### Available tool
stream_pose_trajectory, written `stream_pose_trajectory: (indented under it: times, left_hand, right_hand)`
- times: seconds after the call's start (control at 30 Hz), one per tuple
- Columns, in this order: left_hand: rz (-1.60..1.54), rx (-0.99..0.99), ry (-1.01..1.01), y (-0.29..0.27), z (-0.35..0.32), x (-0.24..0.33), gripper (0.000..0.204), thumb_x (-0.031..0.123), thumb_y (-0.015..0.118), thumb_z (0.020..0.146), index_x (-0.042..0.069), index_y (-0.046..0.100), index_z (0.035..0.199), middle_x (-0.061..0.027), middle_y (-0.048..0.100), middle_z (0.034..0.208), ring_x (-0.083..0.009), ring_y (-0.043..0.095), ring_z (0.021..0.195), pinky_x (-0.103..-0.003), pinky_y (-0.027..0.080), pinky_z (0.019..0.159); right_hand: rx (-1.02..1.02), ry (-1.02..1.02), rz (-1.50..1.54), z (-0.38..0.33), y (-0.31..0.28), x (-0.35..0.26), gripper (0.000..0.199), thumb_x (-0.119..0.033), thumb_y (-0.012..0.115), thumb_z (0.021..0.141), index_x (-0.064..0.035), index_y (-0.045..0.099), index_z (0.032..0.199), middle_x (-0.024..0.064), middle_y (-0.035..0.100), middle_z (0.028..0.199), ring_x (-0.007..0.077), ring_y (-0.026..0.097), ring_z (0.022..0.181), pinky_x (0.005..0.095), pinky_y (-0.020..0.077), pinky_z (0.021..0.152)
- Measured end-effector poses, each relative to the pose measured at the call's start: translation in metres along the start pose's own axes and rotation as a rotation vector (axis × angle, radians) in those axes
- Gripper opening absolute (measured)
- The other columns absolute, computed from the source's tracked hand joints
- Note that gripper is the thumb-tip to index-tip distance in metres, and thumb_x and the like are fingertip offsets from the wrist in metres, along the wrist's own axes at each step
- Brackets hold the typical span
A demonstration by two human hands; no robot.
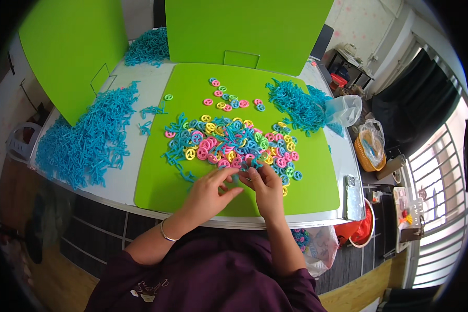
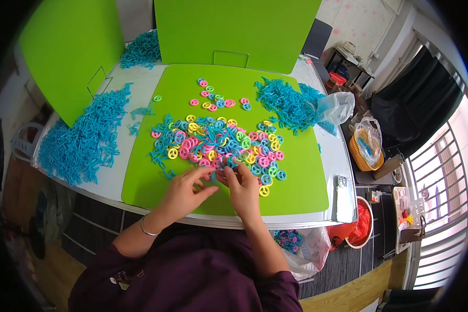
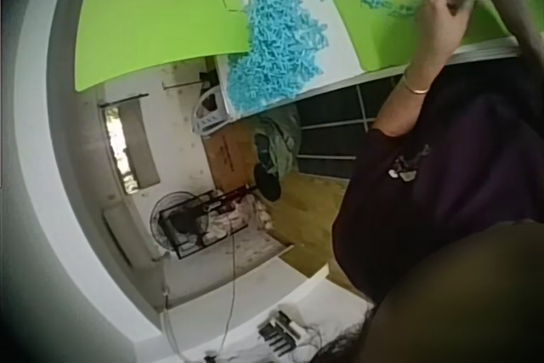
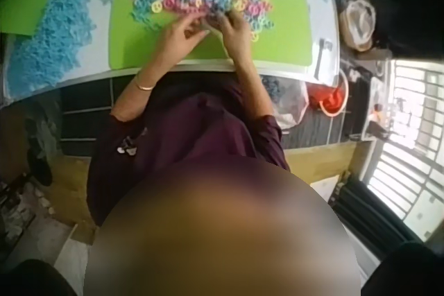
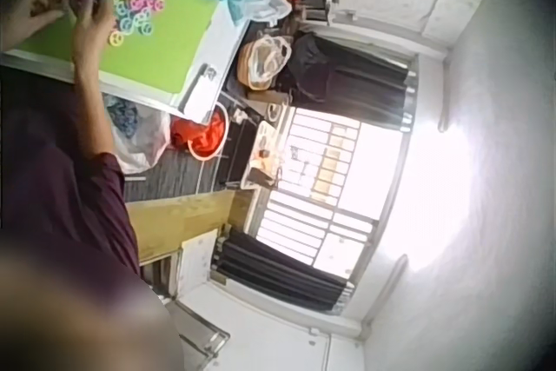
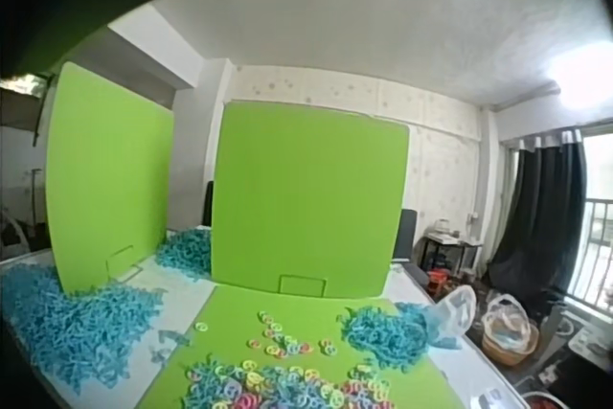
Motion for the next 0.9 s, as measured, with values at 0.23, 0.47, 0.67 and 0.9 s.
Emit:
stream_pose_trajectory:
  times: [0.23, 0.47, 0.67, 0.9]
  left_hand:
    - [0.138, 0.077, 0.152, 0.010, 0.002, -0.017, 0.037, 0.003, 0.070, 0.075, 0.007, 0.060, 0.109, -0.0099, 0.063, 0.092, -0.0227, 0.065, 0.069, -0.030, 0.053, 0.061]
    - [0.327, -0.035, 0.279, 0.023, -0.009, 0.003, 0.023, 0.015, 0.071, 0.076, 0.008, 0.066, 0.097, -0.0076, 0.060, 0.091, -0.0247, 0.060, 0.084, -0.037, 0.050, 0.072]
    - [0.225, -0.140, 0.179, 0.031, -0.009, 0.001, 0.022, 0.013, 0.070, 0.078, 0.006, 0.067, 0.098, -0.0059, 0.062, 0.086, -0.0233, 0.061, 0.076, -0.031, 0.050, 0.067]
    - [-0.800, -0.063, -0.429, 0.031, -0.014, -0.035, 0.021, 0.007, 0.061, 0.089, -0.003, 0.064, 0.107, -0.0047, 0.066, 0.096, -0.0092, 0.062, 0.084, -0.022, 0.054, 0.077]
  right_hand:
    - [0.014, -0.011, 0.152, -0.002, 0.000, 0.000, 0.023, -0.006, 0.052, 0.093, 0.0063, 0.054, 0.113, 0.0116, 0.061, 0.100, 0.0188, 0.064, 0.089, 0.0298, 0.0560, 0.075]
    - [0.148, -0.074, 0.025, -0.020, -0.037, -0.014, 0.021, -0.006, 0.057, 0.090, 0.0053, 0.058, 0.108, 0.0096, 0.064, 0.094, 0.0086, 0.055, 0.064, 0.0222, 0.0469, 0.052]
    - [0.119, 0.050, -0.065, -0.048, -0.052, -0.007, 0.017, -0.009, 0.060, 0.090, 0.0033, 0.061, 0.102, 0.0039, 0.063, 0.080, 0.0041, 0.046, 0.050, 0.0185, 0.0351, 0.043]
    - [0.016, 0.083, -0.130, -0.050, -0.024, 0.003, 0.016, -0.012, 0.059, 0.091, 0.0026, 0.063, 0.094, -0.0020, 0.055, 0.064, 0.0030, 0.044, 0.050, 0.0181, 0.0329, 0.044]
Point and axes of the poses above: each hand's wrist, its own z-axis towards the middle knuckle, its own y-axis out of the palm, x = y × z, the point moved 5 cm from there along z, towards the middle knuckle
